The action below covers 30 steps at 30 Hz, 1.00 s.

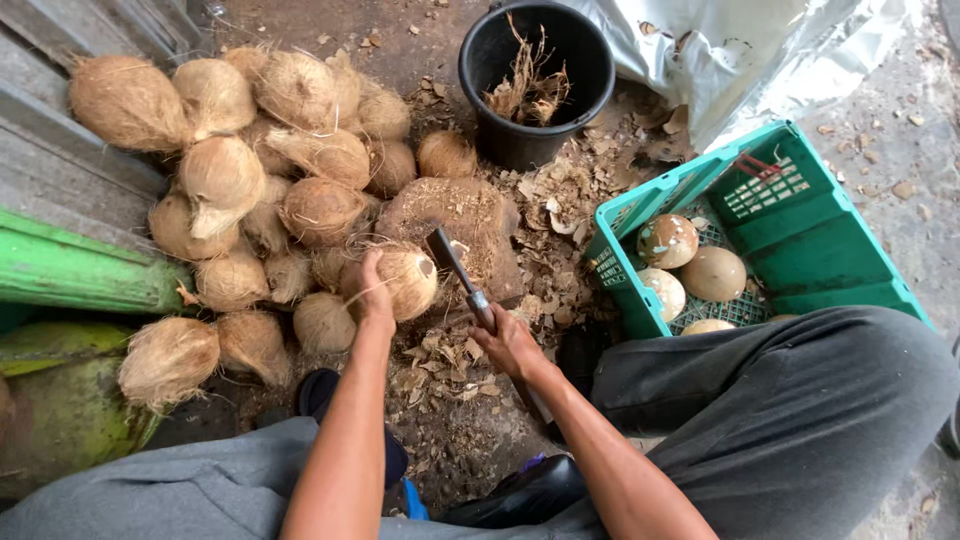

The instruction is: The person sits on the ground and uses a machete to peel the husk off coconuts. They hold each coconut against a wooden stump and strike it repeatedly to remove the fibrous outer layer. Finished coconuts are placed into a green crate.

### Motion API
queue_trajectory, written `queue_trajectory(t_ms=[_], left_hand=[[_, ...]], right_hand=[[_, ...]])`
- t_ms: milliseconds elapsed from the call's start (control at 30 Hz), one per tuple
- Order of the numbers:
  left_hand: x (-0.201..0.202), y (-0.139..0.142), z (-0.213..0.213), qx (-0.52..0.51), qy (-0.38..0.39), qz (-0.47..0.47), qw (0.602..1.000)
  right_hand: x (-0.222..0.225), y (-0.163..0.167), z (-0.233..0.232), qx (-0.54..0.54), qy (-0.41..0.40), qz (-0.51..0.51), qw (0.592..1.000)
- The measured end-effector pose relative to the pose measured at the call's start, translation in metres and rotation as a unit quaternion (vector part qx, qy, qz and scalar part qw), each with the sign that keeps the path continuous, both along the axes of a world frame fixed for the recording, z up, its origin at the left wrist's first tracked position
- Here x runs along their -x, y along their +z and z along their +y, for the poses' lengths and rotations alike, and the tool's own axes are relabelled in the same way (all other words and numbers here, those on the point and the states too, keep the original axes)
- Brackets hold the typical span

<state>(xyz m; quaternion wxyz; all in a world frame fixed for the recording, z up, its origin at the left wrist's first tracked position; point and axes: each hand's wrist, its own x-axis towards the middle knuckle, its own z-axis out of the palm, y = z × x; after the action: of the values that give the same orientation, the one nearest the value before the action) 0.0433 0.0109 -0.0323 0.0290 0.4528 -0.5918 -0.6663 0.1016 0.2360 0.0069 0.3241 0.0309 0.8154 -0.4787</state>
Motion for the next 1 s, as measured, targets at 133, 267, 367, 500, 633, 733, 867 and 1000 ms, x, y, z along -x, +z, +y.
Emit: queue_trajectory(t_ms=[133,267,367,500,633,733,867,1000], left_hand=[[0.011,-0.004,0.011,0.038,-0.03,0.141,0.989],[0.027,-0.003,0.014,0.187,-0.08,0.025,0.979],[0.029,0.001,0.015,0.176,-0.082,-0.043,0.98],[0.031,-0.002,0.017,0.141,-0.041,0.1,0.984],[0.038,-0.014,0.015,0.265,-0.077,-0.003,0.961],[0.038,-0.016,0.015,0.27,-0.076,-0.013,0.96],[0.034,-0.007,0.021,0.195,-0.05,-0.004,0.98],[0.033,-0.002,0.021,0.2,-0.046,0.01,0.979]], right_hand=[[0.001,0.034,0.0,0.007,-0.017,0.059,0.998],[0.001,0.072,-0.004,0.01,-0.067,0.144,0.987],[-0.007,0.082,-0.016,0.12,-0.095,0.203,0.967],[-0.014,0.078,-0.021,-0.008,-0.016,0.169,0.985],[-0.01,0.073,-0.009,0.123,-0.091,0.158,0.975],[-0.008,0.07,-0.01,0.221,-0.128,0.272,0.928],[-0.009,0.065,-0.022,0.082,-0.065,0.182,0.978],[-0.008,0.064,-0.019,0.027,-0.064,0.078,0.994]])
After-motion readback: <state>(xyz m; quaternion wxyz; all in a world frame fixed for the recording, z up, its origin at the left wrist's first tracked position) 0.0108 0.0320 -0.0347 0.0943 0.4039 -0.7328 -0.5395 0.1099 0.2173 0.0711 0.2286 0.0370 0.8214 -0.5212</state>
